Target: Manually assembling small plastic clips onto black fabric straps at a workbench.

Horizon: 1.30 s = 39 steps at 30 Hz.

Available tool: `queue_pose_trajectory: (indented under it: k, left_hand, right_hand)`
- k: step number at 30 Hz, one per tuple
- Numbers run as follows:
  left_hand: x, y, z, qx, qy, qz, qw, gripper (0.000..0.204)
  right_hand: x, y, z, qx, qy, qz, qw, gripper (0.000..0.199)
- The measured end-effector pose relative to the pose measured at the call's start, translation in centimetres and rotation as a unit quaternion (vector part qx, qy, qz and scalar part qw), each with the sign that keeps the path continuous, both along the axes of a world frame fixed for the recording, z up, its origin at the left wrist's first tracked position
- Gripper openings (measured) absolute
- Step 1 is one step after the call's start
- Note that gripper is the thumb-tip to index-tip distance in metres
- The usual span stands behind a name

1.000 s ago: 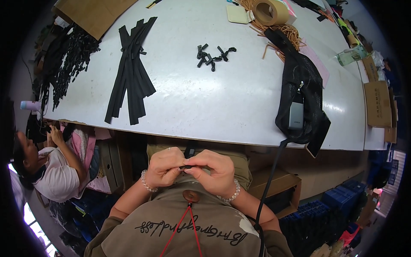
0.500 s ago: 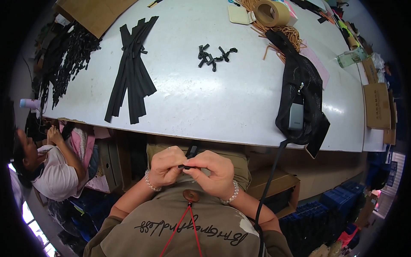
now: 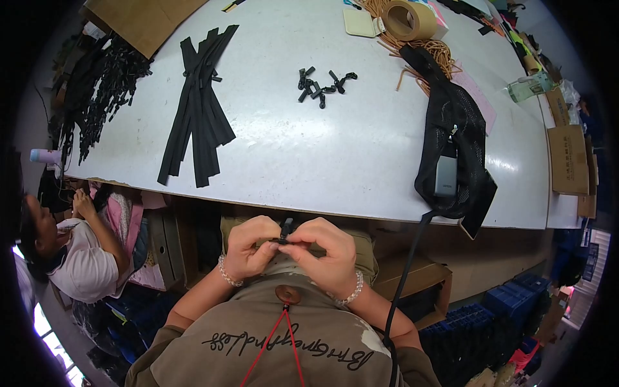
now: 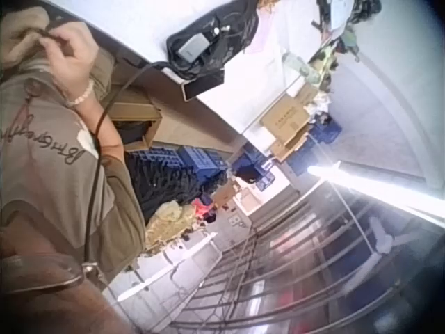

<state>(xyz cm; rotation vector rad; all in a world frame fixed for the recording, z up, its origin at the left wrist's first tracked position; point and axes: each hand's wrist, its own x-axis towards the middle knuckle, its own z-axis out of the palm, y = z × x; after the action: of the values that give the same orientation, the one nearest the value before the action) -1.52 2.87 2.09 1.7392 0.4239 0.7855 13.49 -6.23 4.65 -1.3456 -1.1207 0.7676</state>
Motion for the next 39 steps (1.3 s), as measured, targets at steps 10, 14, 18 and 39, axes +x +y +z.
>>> queue_pose_trajectory:
  k: [10,14,18,39]
  left_hand:
    - [0.0,-0.6,1.5,-0.355,0.022,-0.045,0.933,0.020]
    - [0.1,-0.6,0.6,-0.431,-0.001,-0.038,0.901,0.016]
    - [0.4,-0.8,0.3,-0.432,-0.010,-0.009,0.902,0.012]
    - [1.0,-1.4,-0.3,-0.613,-0.119,0.076,0.777,0.022]
  right_hand:
    - [1.1,0.1,-1.4,-0.159,0.370,0.121,0.907,0.002]
    - [0.1,0.2,-1.2,-0.184,0.381,0.080,0.903,0.002]
    - [-0.4,-0.3,-2.2,-0.164,0.328,0.062,0.928,0.004]
    - [-0.2,0.9,-2.6,-0.161,0.421,0.032,0.892,0.010]
